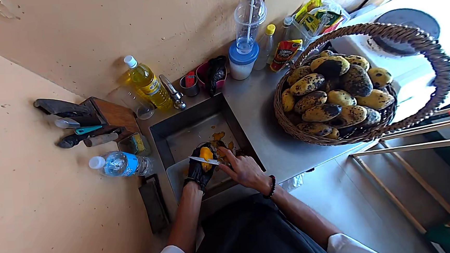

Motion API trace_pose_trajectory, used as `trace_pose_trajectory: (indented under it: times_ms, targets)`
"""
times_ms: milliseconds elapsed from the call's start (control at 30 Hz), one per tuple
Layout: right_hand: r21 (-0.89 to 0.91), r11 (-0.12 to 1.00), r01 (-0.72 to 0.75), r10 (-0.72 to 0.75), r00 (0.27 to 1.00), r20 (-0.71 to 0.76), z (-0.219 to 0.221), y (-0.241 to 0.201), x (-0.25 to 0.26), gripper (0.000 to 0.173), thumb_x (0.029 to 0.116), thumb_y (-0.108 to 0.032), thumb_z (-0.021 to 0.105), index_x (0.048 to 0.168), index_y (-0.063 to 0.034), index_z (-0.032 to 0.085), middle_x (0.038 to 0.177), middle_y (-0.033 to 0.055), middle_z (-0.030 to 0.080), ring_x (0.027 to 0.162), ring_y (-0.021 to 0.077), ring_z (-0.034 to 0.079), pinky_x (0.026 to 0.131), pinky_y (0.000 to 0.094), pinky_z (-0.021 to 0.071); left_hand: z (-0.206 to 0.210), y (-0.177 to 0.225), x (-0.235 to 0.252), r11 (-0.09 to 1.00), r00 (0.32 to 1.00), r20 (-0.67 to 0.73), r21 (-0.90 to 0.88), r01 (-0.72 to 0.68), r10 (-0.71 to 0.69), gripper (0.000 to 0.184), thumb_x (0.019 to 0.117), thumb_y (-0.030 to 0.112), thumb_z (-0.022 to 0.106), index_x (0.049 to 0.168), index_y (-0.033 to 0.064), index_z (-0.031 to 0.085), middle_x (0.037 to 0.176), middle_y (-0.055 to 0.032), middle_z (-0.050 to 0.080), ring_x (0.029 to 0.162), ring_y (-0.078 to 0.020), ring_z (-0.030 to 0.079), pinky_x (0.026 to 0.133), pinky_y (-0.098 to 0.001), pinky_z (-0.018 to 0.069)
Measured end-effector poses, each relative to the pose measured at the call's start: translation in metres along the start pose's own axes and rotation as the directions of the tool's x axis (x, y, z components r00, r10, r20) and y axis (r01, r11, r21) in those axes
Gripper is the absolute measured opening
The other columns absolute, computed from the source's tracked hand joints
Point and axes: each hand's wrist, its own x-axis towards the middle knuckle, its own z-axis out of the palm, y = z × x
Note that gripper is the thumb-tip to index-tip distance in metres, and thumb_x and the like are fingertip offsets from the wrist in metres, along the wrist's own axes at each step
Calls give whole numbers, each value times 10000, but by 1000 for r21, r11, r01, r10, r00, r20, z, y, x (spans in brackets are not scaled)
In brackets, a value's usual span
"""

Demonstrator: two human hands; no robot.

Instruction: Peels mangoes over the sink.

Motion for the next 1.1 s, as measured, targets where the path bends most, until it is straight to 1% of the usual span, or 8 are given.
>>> trace_pose_trajectory:
  times_ms: [167, 233, 533, 633, 733, 833, 900, 1100]
  targets:
    - [80, 997, 7, -9, 1000, 22, -6, 10, 0, 701, 1059, -588, 342, 1593, -133, 349, 790, 107, 667, 728, 321, 658, 718, 524, 528, -12, 3, -50, 974, 940, 290, 83, -213, 181, 316, 1117, 205, 276, 1230, 29, 513, 937, -64, 602, 808, -91, 626, 711, -208, 545]
    - [103, 994, 33, -37, 998, 42, -3, 10, -1, 691, 1066, -575, 345, 1597, -133, 340, 783, 105, 661, 714, 314, 649, 714, 523, 526, 15, 16, -83, 982, 993, 56, 154, -107, 100, 324, 1134, 170, 205, 1243, 13, 466, 930, -74, 524, 771, -99, 560, 698, -201, 493]
    - [192, 946, -259, 273, 961, -50, 1, 20, -2, 622, 1083, -527, 352, 1533, -103, 426, 890, 159, 699, 830, 369, 692, 771, 568, 538, -25, -13, 17, 998, 957, 283, -25, -65, 70, 457, 1104, 417, 284, 1226, 94, 585, 893, -106, 644, 679, -174, 651, 541, -261, 557]
    - [425, 845, -324, 363, 932, -11, 13, 47, 2, 568, 1094, -479, 371, 1488, -83, 473, 938, 152, 688, 807, 293, 673, 772, 505, 545, -30, -11, 17, 994, 899, 433, -103, -29, 71, 602, 1077, 540, 214, 1338, 124, 561, 1015, -137, 664, 787, -216, 684, 603, -294, 586]
    - [523, 657, -543, 448, 839, 308, 32, 71, 1, 516, 1112, -459, 349, 1399, -46, 465, 889, 96, 582, 648, 180, 559, 632, 370, 509, -39, -11, 19, 998, 854, 516, -36, -53, 64, 816, 1006, 709, 111, 1468, 154, 492, 1280, -185, 654, 1052, -306, 694, 758, -394, 611]
    - [517, 736, -437, 387, 898, 209, 30, 67, 2, 543, 1108, -431, 372, 1491, -50, 433, 1048, 182, 660, 824, 264, 653, 780, 461, 543, -49, -19, 36, 982, 896, 429, 88, -168, 115, 415, 1082, 309, 379, 1415, 84, 484, 1201, -185, 653, 981, -279, 697, 728, -370, 613]
    - [508, 811, -290, 273, 956, 109, 25, 52, -3, 571, 1089, -446, 382, 1522, -76, 420, 1039, 179, 683, 880, 285, 673, 838, 495, 541, -61, -27, 43, 961, 891, 445, 195, -197, 92, 554, 904, 172, 572, 1432, 80, 434, 1195, -171, 648, 932, -243, 700, 705, -326, 610]
    - [209, 976, -67, 60, 998, 36, 11, 19, -3, 650, 1074, -545, 342, 1573, -129, 371, 830, 119, 676, 769, 331, 670, 747, 543, 533, -53, -31, 31, 905, 903, 416, 333, -265, 111, 465, 927, 120, 549, 1374, 33, 454, 981, -126, 682, 737, -188, 693, 641, -299, 604]
